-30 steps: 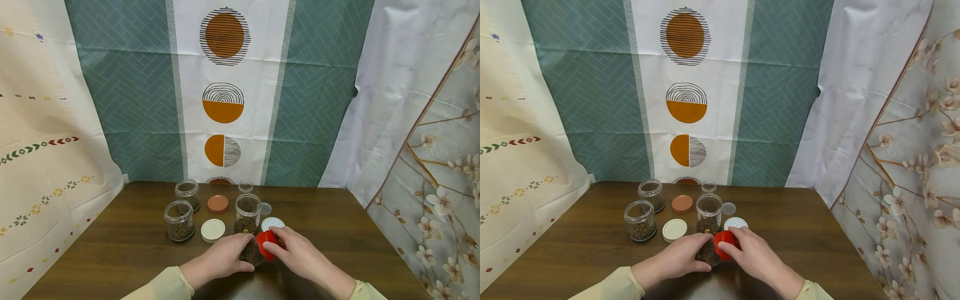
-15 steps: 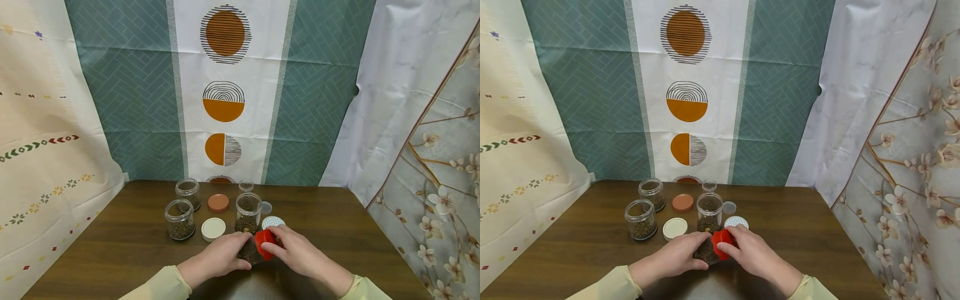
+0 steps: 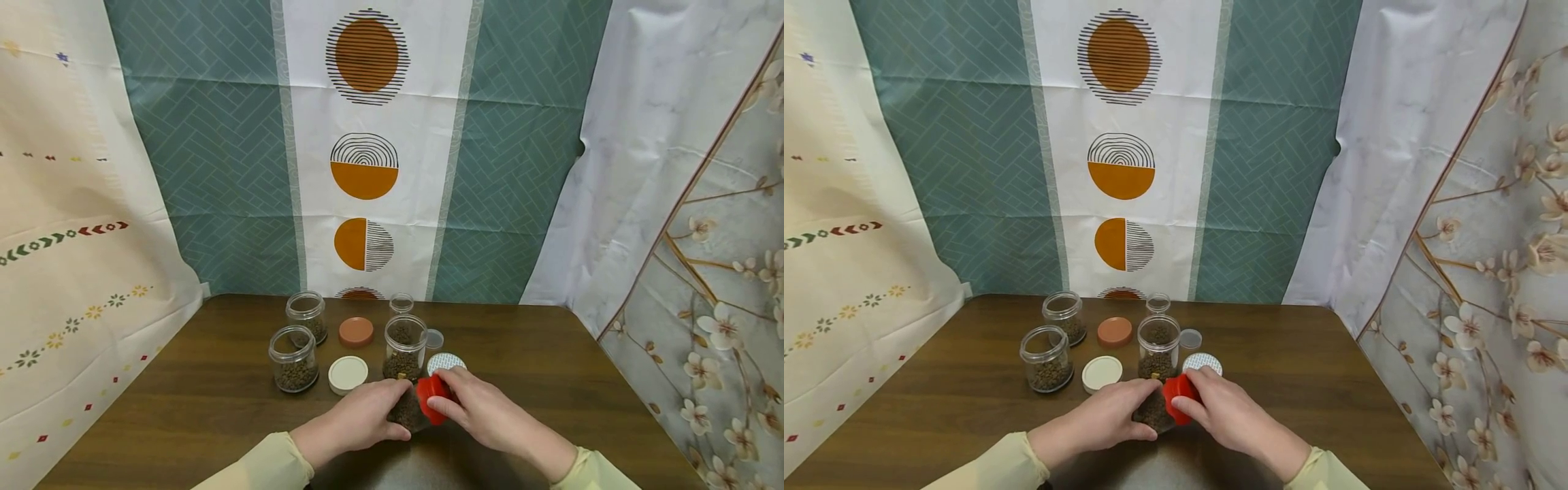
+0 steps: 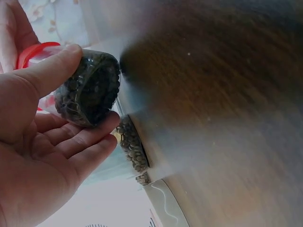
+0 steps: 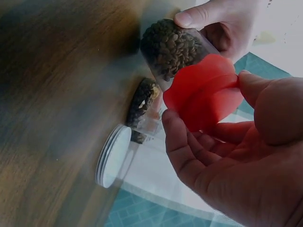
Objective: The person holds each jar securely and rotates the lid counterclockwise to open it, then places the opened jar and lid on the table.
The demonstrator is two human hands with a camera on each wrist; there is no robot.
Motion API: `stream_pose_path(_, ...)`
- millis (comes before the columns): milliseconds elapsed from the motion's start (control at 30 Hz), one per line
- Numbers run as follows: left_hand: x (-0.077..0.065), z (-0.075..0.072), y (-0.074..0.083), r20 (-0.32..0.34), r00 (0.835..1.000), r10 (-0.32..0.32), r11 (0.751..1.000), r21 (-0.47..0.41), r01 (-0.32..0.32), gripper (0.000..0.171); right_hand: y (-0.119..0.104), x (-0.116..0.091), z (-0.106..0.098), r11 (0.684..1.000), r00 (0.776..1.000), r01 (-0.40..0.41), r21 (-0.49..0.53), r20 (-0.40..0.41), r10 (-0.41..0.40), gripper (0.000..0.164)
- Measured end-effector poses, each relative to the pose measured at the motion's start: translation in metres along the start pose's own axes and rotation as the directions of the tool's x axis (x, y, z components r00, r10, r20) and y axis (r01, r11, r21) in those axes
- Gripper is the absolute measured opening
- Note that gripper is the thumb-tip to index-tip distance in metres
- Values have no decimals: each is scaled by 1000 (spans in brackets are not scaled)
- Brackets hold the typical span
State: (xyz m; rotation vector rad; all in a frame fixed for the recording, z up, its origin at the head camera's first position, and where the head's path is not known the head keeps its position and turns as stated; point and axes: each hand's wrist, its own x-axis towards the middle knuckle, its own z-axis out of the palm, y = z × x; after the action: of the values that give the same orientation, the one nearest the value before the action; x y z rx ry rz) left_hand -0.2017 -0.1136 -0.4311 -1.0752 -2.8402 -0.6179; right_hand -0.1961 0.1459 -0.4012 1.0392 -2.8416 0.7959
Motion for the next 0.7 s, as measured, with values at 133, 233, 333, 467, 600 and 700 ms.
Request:
stream_pose_path(133,0,-2,-2,13,1000,-5,1000,-16,5,62,-2,0,-1,997,998,70,-18,-2,-70,45)
stream_pose_path(233,-1,-2,-3,18,1000,-6,1000,-8,7,63,-3,-1,-4,991,992,127,-33,-4,-127,52)
stream_pose_path(333,-1,-3,-3,20,1000,-7,1000,5,7,65,-4,-1,-6,984,984,176,-37,-4,-176,53)
stream_pose_path(467,-3,-3,-3,24,1000,-11,1000,14,11,65,-5,-2,-8,980,980,199,-28,5,-199,60)
stream_pose_path(600,-4,-2,-3,28,999,-17,1000,6,17,66,-7,-1,-8,995,995,98,-37,-13,-98,63)
stream_pose_path(700,-3,-3,-4,28,999,-18,1000,-7,19,65,-9,1,-8,997,999,-33,-69,-39,30,72)
